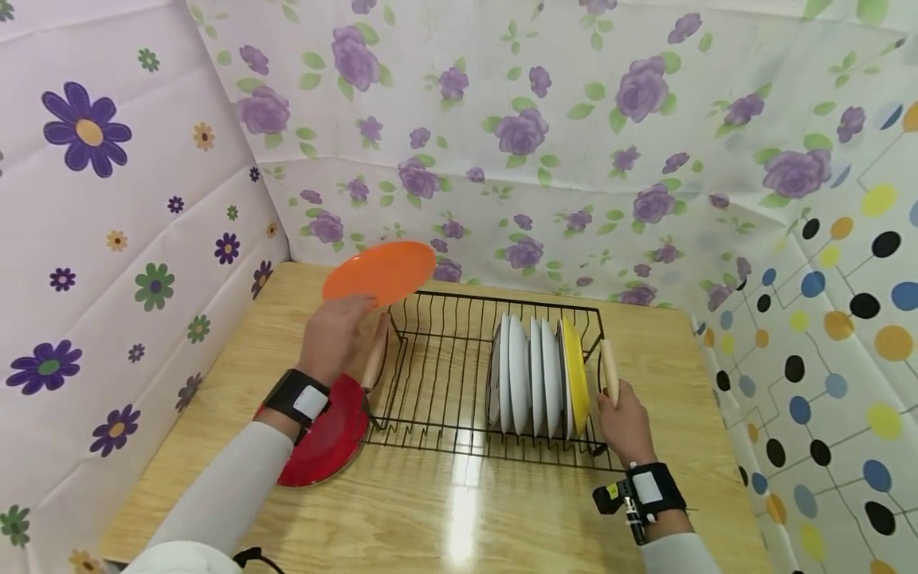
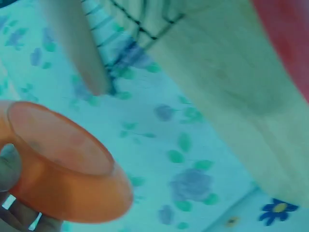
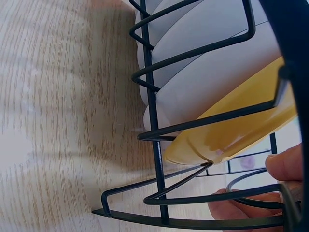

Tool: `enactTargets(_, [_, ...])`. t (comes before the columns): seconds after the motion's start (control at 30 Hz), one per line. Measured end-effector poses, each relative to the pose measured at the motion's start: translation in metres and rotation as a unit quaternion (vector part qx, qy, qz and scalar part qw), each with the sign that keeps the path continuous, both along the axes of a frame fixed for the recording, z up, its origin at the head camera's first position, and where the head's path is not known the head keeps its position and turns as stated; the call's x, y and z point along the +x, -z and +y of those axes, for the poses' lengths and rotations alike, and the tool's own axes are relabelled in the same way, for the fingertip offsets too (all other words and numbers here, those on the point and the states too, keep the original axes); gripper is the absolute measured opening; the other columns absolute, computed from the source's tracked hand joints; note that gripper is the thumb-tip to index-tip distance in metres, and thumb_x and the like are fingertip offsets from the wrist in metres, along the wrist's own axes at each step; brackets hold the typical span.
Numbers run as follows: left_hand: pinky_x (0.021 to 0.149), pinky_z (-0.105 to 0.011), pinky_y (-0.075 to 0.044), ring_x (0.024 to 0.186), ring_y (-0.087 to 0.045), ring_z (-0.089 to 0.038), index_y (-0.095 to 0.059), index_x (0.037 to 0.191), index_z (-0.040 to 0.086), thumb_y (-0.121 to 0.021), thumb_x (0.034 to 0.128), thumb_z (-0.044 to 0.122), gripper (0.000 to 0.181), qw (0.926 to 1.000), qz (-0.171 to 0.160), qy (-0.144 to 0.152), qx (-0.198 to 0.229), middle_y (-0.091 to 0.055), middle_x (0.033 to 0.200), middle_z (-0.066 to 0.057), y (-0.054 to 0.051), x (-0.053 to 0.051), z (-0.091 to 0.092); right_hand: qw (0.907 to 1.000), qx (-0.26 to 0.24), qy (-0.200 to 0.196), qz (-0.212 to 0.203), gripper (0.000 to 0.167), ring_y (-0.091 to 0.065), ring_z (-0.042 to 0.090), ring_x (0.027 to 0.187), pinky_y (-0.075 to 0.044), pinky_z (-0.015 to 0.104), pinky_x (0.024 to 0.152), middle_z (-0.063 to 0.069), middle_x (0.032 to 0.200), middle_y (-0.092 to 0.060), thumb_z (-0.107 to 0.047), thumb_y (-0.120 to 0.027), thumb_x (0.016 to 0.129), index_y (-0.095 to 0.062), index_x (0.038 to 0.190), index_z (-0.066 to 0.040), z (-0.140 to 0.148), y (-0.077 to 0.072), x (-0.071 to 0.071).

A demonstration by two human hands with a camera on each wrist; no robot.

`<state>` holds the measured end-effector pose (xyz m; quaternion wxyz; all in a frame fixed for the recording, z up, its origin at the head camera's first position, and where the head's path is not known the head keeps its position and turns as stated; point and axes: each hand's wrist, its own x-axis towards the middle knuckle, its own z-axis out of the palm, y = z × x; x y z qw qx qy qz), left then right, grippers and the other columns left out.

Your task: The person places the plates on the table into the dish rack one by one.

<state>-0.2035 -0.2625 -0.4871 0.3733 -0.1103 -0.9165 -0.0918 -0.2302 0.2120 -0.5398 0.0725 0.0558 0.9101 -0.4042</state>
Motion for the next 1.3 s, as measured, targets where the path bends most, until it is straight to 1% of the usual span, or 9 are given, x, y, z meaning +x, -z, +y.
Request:
enactTargets(0.37, [0.102, -0.037, -0.057, 0.114, -0.073, -0.022, -0.078, 0.118, 0.010, -0.072, 0.0880, -0.012, 0.037, 0.9913, 0.036, 0.119, -0.042, -0.078, 0.122, -0.004, -0.028, 0.018, 0.050, 0.9999, -0.004, -0.009, -0.007, 0.054, -0.051, 0.026, 0.082, -0.043, 0.033, 0.064, 0.031, 0.137, -0.057, -0.021, -0.045, 0.111, -0.036, 0.156, 0.007, -0.007, 0.000, -0.006])
enactTargets(0.57, [0.102, -0.035, -0.057, 0.111, -0.073, -0.019, -0.079, 0.117, 0.013, -0.075, 0.0904, -0.006, 0.033, 0.9852, 0.063, 0.151, -0.052, -0.079, 0.118, -0.001, -0.031, 0.024, 0.074, 0.9996, -0.003, 0.003, -0.027, 0.053, -0.051, 0.027, 0.077, -0.044, 0.036, 0.061, 0.023, 0.105, -0.054, -0.023, -0.047, 0.109, -0.038, 0.152, 0.008, -0.011, -0.003, -0.009])
enactTargets(0.67, [0.102, -0.033, -0.057, 0.111, -0.073, -0.019, -0.079, 0.117, 0.013, -0.076, 0.0911, -0.002, 0.030, 0.9804, 0.076, 0.170, -0.065, -0.079, 0.118, 0.000, -0.033, 0.026, 0.086, 0.9995, -0.008, 0.015, -0.027, 0.066, -0.059, 0.047, 0.108, -0.054, 0.054, 0.082, 0.037, 0.132, -0.051, -0.034, -0.039, 0.111, -0.023, 0.160, 0.007, -0.005, -0.013, -0.008])
enactTargets(0.8, [0.100, -0.030, -0.057, 0.111, -0.072, -0.017, -0.079, 0.115, 0.014, -0.078, 0.0925, 0.009, 0.024, 0.9743, 0.090, 0.194, -0.070, -0.079, 0.119, 0.001, -0.035, 0.028, 0.097, 0.9957, -0.027, 0.061, 0.064, 0.074, -0.031, 0.056, 0.149, -0.032, 0.070, 0.117, 0.036, 0.167, -0.021, -0.040, -0.031, 0.111, -0.006, 0.166, 0.003, -0.013, -0.050, -0.002])
enactTargets(1.0, [0.098, -0.030, -0.057, 0.110, -0.072, -0.016, -0.080, 0.114, 0.015, -0.078, 0.0928, 0.012, 0.022, 0.9709, 0.106, 0.205, -0.063, -0.079, 0.118, 0.002, -0.037, 0.031, 0.101, 0.9627, -0.161, 0.065, 0.207, 0.058, -0.056, 0.029, 0.134, -0.049, 0.047, 0.112, 0.011, 0.168, -0.037, -0.032, -0.041, 0.110, -0.029, 0.165, -0.015, -0.077, -0.123, 0.007])
enactTargets(1.1, [0.097, -0.030, -0.057, 0.110, -0.073, -0.017, -0.079, 0.114, 0.014, -0.077, 0.0933, 0.011, 0.021, 0.9682, 0.121, 0.212, -0.054, -0.079, 0.118, 0.001, -0.038, 0.032, 0.101, 0.9339, -0.332, 0.008, 0.132, 0.055, -0.063, 0.009, 0.111, -0.057, 0.022, 0.095, 0.002, 0.153, -0.050, -0.031, -0.049, 0.111, -0.036, 0.161, -0.013, -0.111, -0.148, 0.009])
enactTargets(1.17, [0.098, -0.031, -0.057, 0.111, -0.072, -0.018, -0.079, 0.114, 0.014, -0.077, 0.0930, 0.010, 0.022, 0.9667, 0.127, 0.217, -0.048, -0.079, 0.118, 0.000, -0.039, 0.033, 0.101, 0.8919, -0.449, -0.008, 0.053, 0.054, -0.066, 0.004, 0.114, -0.057, 0.019, 0.096, 0.002, 0.147, -0.051, -0.021, -0.050, 0.110, -0.035, 0.161, -0.010, -0.124, -0.159, 0.008])
enactTargets(1.23, [0.099, -0.031, -0.057, 0.112, -0.072, -0.019, -0.079, 0.116, 0.013, -0.077, 0.0929, 0.009, 0.023, 0.9657, 0.126, 0.223, -0.045, -0.079, 0.120, -0.001, -0.040, 0.034, 0.101, 0.8569, -0.515, -0.010, -0.006, 0.058, -0.070, 0.008, 0.113, -0.060, 0.022, 0.091, 0.007, 0.155, -0.046, -0.005, -0.045, 0.110, -0.028, 0.164, -0.009, -0.133, -0.167, 0.006])
enactTargets(1.3, [0.102, -0.033, -0.057, 0.116, -0.071, -0.021, -0.077, 0.119, 0.012, -0.077, 0.0931, 0.008, 0.026, 0.9678, 0.108, 0.224, -0.042, -0.078, 0.123, -0.002, -0.041, 0.035, 0.098, 0.8437, -0.536, -0.002, -0.030, 0.066, -0.067, 0.015, 0.124, -0.060, 0.025, 0.091, 0.013, 0.164, -0.038, 0.010, -0.038, 0.105, -0.025, 0.166, -0.011, -0.139, -0.171, 0.005])
